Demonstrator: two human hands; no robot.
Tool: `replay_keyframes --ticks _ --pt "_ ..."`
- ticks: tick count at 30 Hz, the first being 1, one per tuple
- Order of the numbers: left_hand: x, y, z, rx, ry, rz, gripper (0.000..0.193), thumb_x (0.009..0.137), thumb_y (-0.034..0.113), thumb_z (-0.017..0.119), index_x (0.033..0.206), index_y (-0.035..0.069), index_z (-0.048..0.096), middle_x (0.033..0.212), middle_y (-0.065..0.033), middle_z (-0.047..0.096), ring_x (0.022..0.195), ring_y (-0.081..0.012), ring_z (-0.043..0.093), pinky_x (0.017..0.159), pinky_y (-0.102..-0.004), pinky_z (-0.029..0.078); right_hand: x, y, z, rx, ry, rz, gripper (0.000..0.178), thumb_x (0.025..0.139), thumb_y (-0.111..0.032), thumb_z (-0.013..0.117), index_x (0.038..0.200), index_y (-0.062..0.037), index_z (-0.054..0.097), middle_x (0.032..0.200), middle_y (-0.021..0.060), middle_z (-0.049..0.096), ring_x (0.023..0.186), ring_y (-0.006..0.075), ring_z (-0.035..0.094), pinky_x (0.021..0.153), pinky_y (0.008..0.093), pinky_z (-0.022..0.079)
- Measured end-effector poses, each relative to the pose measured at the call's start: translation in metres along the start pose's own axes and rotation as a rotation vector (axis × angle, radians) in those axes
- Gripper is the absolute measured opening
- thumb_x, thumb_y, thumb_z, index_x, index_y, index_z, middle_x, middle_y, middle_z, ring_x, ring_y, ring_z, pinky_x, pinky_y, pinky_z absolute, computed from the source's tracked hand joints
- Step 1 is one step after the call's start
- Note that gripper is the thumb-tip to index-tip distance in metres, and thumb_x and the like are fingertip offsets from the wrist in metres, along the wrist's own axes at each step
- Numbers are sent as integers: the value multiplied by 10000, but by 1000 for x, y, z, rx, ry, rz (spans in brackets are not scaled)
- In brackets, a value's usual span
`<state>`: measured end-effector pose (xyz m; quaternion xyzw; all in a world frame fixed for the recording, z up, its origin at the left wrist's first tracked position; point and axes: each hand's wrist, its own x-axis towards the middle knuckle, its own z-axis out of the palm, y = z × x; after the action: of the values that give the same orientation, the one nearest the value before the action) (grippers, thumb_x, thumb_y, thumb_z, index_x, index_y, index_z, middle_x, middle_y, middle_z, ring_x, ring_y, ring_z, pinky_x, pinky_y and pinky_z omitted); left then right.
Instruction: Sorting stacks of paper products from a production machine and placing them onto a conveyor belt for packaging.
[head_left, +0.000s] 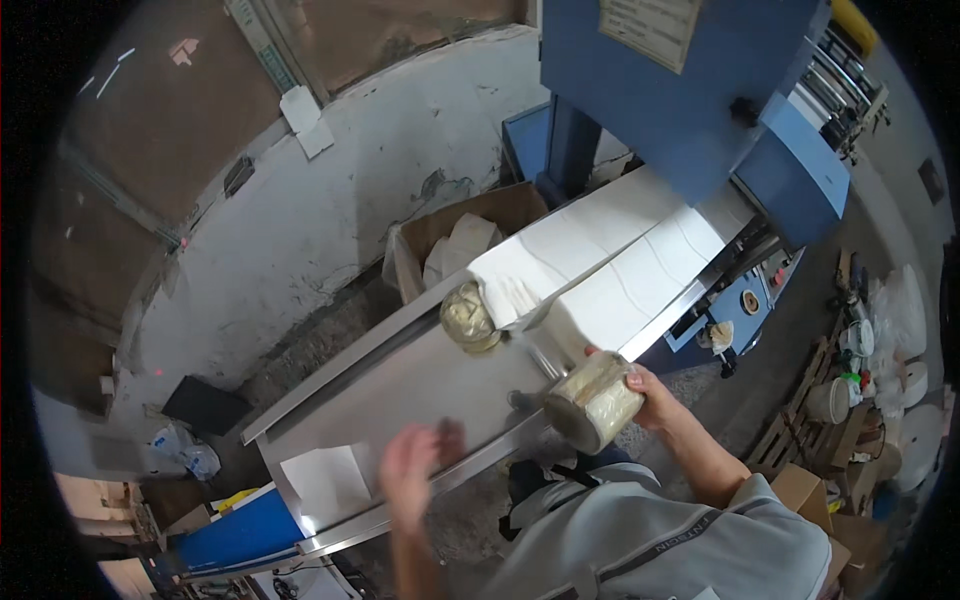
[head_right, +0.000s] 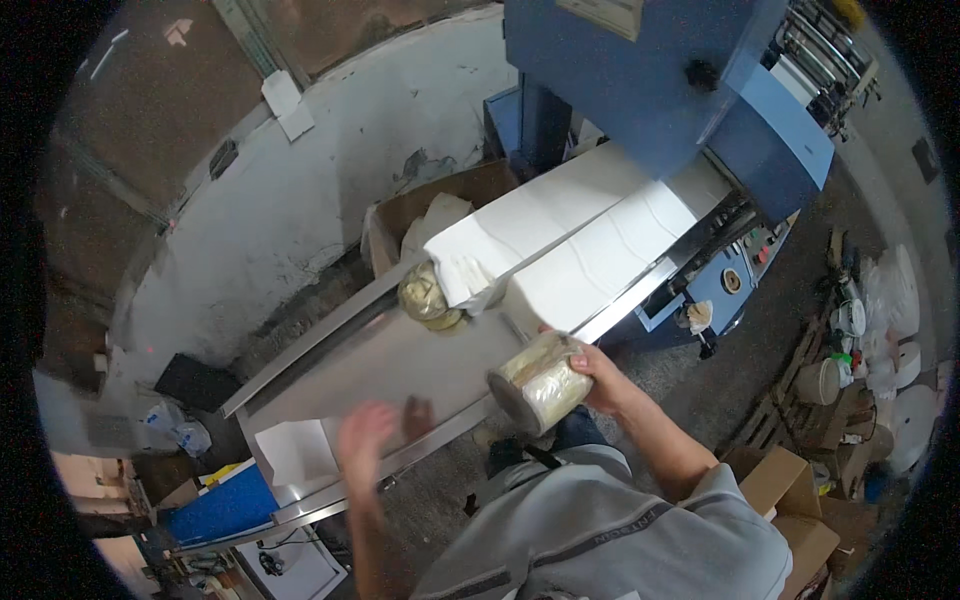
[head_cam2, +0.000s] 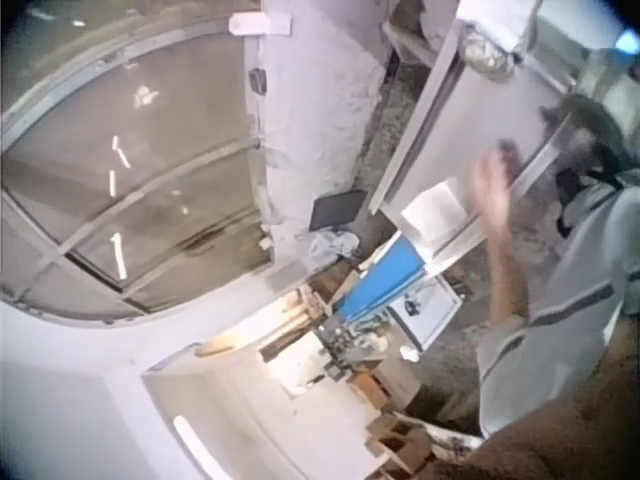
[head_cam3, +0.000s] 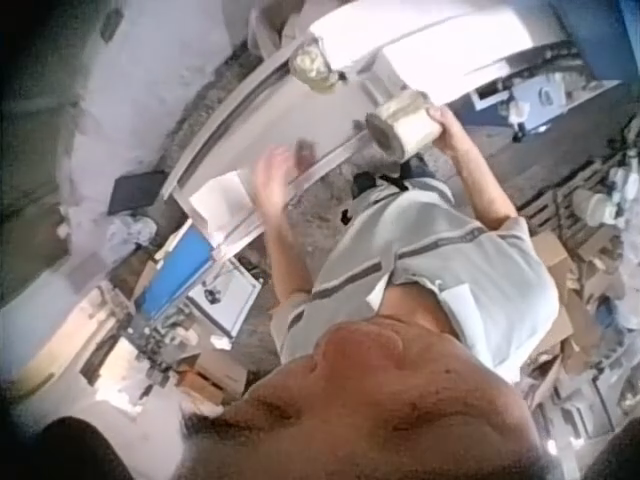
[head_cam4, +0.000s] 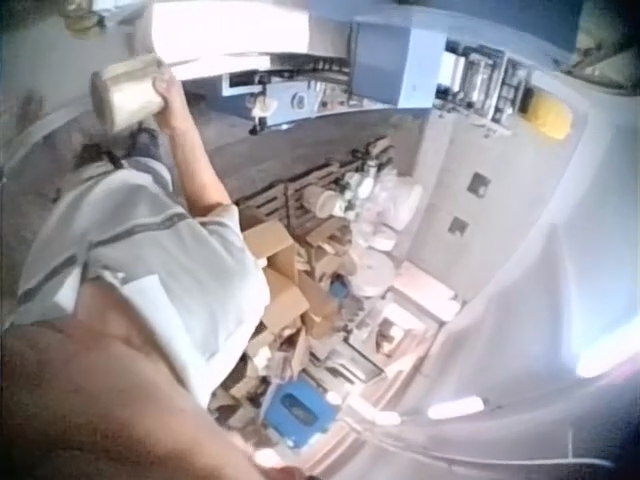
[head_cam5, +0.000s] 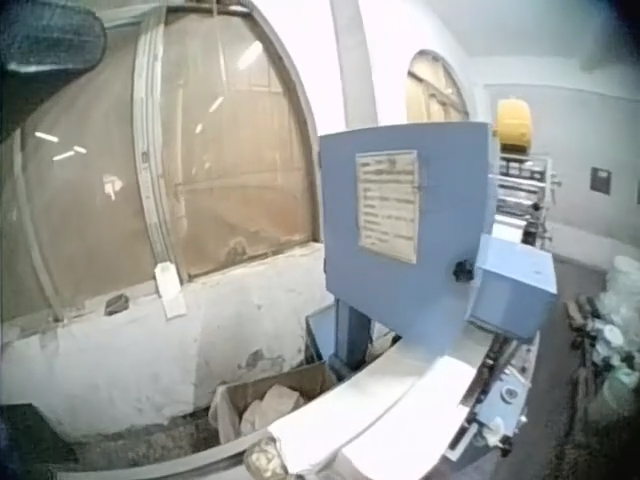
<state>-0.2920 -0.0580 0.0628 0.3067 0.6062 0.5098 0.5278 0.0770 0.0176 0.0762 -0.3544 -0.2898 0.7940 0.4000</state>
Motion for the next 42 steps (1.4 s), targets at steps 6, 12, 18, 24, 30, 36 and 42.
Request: replay_keyframes --ticks 6,12,18,24,30,36,42 --pt "47 7 254 387 -245 21 706 915 391 637 1369 -79 370 1133 -211 633 1001 -273 627 921 -363 472 -36 -31 -56 217 -113 35 1036 692 -421 747 1481 36 256 1297 163 533 1178 274 560 1028 389 434" --pt "58 7 345 824 -91 164 841 870 413 650 1352 -164 272 1176 -353 569 1109 -447 576 953 -444 442 -57 -60 -121 207 -163 44 978 758 -418 685 1501 21 225 1336 150 503 1211 240 528 1038 345 403" --pt "53 21 370 919 8 91 718 847 268 638 1332 -141 304 1145 -325 606 1092 -435 599 937 -432 455 -52 -65 -148 215 -152 86 992 718 -387 730 1489 22 256 1329 153 504 1202 263 541 1037 369 418" --pt "54 25 363 866 53 -9 710 780 179 629 1352 -110 324 1141 -312 608 1062 -436 606 922 -434 470 -36 -64 -133 177 -276 100 912 785 -325 669 1504 16 223 1375 156 473 1238 237 502 1057 333 383" --pt "59 -23 237 200 -56 -4 604 769 62 603 1339 -48 435 1069 -130 650 893 -186 624 757 -324 506 -8 -56 -101 84 -151 115 1083 691 -404 757 1513 14 187 1384 175 431 1248 280 488 1065 374 393" --pt "45 -46 30 69 -65 -54 619 781 106 574 1385 45 455 1002 -5 617 718 -43 489 507 -179 342 -4 -51 -87 14 -44 34 1110 650 -439 746 1512 6 206 1406 234 393 1244 326 473 1057 400 400" --pt "20 -6 -106 -145 57 -198 620 789 128 606 1371 -4 440 1162 -87 637 1005 -213 641 791 -343 537 -5 -38 -79 -67 33 -123 910 754 -444 613 1455 48 308 1456 202 403 1290 307 469 1103 408 353"
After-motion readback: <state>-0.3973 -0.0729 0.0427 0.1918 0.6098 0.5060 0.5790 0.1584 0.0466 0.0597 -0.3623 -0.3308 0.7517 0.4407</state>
